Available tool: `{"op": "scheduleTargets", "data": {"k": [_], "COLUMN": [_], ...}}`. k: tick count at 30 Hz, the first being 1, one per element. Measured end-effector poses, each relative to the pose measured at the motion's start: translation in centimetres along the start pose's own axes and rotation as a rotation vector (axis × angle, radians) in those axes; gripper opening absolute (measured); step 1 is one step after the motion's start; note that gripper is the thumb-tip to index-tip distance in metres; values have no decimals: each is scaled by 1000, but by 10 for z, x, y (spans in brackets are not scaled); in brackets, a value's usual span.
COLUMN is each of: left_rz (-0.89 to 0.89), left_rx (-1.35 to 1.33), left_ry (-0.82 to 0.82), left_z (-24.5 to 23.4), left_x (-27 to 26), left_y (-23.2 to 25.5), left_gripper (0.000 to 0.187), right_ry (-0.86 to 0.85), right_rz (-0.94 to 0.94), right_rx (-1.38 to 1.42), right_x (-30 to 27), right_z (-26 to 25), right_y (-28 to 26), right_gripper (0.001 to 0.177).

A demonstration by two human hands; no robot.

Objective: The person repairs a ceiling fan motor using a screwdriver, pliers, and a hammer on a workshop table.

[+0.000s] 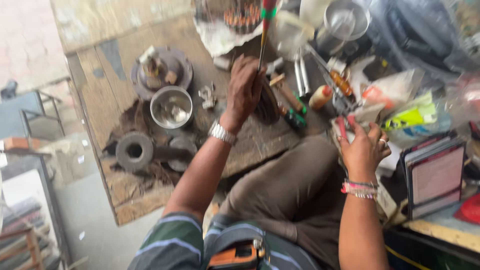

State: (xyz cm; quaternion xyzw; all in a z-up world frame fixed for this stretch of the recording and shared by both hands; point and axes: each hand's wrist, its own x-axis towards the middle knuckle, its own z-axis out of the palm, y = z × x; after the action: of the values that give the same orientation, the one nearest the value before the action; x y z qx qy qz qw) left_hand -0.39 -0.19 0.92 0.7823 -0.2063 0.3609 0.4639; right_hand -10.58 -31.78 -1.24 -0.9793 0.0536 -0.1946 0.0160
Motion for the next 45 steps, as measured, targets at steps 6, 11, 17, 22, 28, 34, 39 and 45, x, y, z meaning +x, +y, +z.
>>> {"op": "scheduleTargets", "data": {"k": [6, 11, 17, 22, 28, 34, 39, 45], "left_rz": [-5, 16, 50, 43, 3, 4, -18, 67], "left_rx": [24, 61, 99, 154, 137, 138, 146, 195], "left_ry": [-37, -42, -170, -259, -272, -271, -282, -272], "left_z": [1, 5, -3, -8, -1, 2, 3, -3], "left_x": [-4, -5, -8, -8, -7, -8, -8, -6], "left_y": [0, 1, 0, -4, -8, -3, -3, 2], "left_gripper": [8, 10, 39, 73, 71, 71, 72, 39], "right_ry": [40, -99, -76, 72, 95, 73, 85, 139], "right_rz": [-343, -426, -363, -282, -196, -297, -350, -383], "right_rx": [887, 1272, 1131, 1366, 1610, 1578, 1517, 1360], "right_x": [53, 115, 113, 62, 37, 43, 43, 39], "right_z": [-86, -97, -86, -89, -77, -66, -65, -68], "right_y": [-92, -181, -194, -150, -139, -144, -146, -152], "right_gripper": [44, 39, 10, 10, 16, 13, 12, 8]}}
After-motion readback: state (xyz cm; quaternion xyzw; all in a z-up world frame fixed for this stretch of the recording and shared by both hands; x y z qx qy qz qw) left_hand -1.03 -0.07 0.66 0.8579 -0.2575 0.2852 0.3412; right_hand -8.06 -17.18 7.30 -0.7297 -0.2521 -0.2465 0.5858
